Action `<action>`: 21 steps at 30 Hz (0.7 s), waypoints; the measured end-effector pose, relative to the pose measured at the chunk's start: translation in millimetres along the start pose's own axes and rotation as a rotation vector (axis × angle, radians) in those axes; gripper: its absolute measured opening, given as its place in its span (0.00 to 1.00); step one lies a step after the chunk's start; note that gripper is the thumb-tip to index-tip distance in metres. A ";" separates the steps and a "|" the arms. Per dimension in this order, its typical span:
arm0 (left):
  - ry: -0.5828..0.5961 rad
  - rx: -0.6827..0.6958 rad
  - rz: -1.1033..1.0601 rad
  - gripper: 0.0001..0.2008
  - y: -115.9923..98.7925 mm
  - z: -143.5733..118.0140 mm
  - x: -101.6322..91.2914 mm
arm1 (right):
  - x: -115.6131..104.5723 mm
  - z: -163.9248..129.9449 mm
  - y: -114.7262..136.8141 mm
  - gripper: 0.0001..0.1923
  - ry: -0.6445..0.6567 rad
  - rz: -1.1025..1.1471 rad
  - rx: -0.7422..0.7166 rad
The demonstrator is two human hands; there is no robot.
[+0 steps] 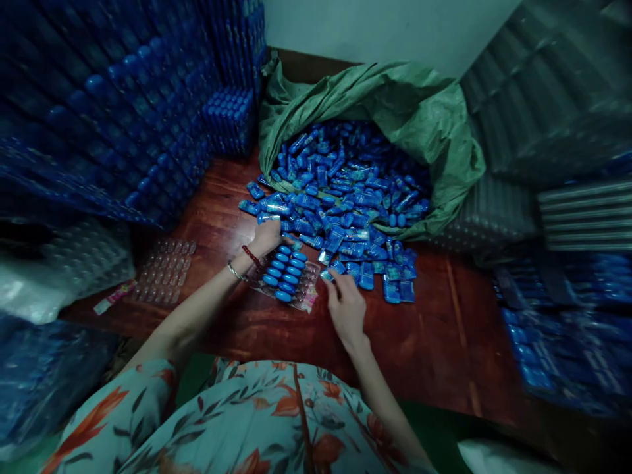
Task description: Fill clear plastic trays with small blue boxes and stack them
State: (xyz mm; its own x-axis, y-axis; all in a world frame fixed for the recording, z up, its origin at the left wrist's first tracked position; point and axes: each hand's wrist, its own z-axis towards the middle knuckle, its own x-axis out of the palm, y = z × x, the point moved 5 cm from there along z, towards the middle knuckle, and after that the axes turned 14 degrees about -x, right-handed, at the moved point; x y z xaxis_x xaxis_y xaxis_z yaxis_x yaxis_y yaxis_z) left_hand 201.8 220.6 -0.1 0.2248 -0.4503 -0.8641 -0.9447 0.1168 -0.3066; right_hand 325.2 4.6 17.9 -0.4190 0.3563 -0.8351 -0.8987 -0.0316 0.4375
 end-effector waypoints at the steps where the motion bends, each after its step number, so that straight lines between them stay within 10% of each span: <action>1: 0.002 0.011 -0.020 0.16 1.8 -0.8 2.4 | -1.1 2.8 -13.3 0.18 0.012 -0.036 0.073; 7: 0.002 0.085 -0.193 0.13 21.6 3.2 16.3 | 13.1 23.9 -47.1 0.18 0.351 -0.226 0.036; 12: -0.089 0.051 -0.624 0.14 54.9 -5.6 20.6 | 13.7 17.0 -47.3 0.15 0.327 -0.228 -0.099; 16: -0.266 0.008 -0.940 0.15 97.3 -51.9 6.6 | 12.6 -0.1 -46.8 0.17 0.281 -0.180 -0.164; 21: -0.378 -0.052 -0.799 0.14 142.5 -140.4 -2.1 | 14.4 -13.4 -41.0 0.18 0.264 -0.167 -0.188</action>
State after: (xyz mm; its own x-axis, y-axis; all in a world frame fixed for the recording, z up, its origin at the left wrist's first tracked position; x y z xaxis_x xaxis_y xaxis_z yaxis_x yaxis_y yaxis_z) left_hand 33.1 113.9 14.0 0.8775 -0.0558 -0.4764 -0.4790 -0.1524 -0.8645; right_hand 354.3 -1.5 -16.5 -0.2613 0.1183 -0.9580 -0.9555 -0.1727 0.2393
